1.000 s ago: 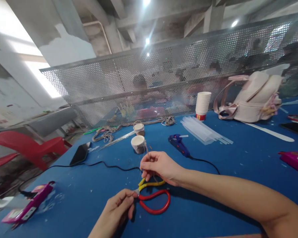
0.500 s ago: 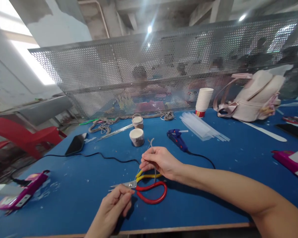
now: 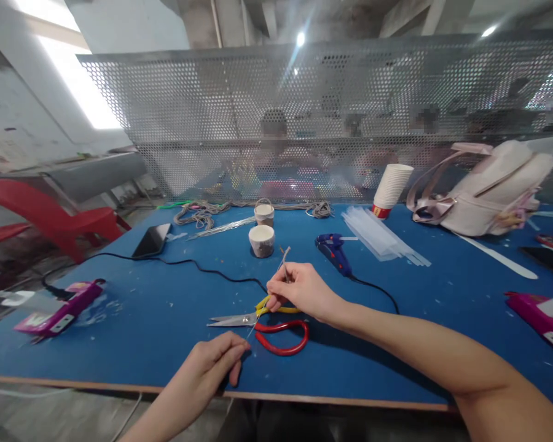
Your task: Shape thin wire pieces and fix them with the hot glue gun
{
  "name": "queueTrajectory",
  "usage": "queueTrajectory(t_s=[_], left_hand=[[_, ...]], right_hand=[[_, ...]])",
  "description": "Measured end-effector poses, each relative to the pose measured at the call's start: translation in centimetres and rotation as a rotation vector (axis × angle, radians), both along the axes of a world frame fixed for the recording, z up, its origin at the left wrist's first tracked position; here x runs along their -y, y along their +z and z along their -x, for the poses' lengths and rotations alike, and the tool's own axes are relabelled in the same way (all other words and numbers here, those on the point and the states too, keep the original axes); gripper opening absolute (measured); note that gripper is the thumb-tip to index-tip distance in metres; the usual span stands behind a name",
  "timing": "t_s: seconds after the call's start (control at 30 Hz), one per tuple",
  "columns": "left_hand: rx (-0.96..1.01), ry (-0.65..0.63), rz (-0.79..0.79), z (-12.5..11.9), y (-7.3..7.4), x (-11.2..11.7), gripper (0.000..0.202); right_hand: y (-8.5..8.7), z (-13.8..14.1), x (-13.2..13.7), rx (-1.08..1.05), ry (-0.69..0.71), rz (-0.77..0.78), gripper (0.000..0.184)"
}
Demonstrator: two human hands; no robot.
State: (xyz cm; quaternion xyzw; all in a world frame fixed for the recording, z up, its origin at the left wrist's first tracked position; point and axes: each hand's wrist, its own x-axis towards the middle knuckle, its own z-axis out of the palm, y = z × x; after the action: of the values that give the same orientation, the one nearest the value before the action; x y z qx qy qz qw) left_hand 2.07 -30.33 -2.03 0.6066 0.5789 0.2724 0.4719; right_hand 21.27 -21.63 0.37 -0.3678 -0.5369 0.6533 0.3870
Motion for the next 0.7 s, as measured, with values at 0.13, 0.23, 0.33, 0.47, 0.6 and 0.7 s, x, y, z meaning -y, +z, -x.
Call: queueTrajectory(t_s=[0.13,0.23,0.33,0.47,0.6,0.7], left_hand=[[-0.072,0.035,-0.077,1.1,0.9,-0.6,0.030],[0.014,0.281,-0.216,2.4,2.6,-2.1,0.030],[0.404,0.619,-0.497,3.0,6.0,-4.8,0.018],[0.907,0.750,-0.489,1.0,11.0,-10.2,0.016],[0.845,0.480,-0.308,-3.5,11.5,-12.6,0.012],[0.624,0.282,-0.234,-4.4,6.6,-8.4,0.010]], right_hand=[[0.0,-0.1,-0.5,0.008,-0.023,0.022,0.016],[0.1,-0.1,-1.1,-0.023,-0.051,0.022,0.016],[0.0,0.0,-1.3,-0.038,-0.008,0.048,0.017],[-0.1,0.3,-0.9,-0.013,0.047,0.065,0.018],[-0.2,0.2,-0.8,0.005,0.054,0.057,0.019],[-0.4,0.0,-1.3,0.000,0.042,0.051,0.021]])
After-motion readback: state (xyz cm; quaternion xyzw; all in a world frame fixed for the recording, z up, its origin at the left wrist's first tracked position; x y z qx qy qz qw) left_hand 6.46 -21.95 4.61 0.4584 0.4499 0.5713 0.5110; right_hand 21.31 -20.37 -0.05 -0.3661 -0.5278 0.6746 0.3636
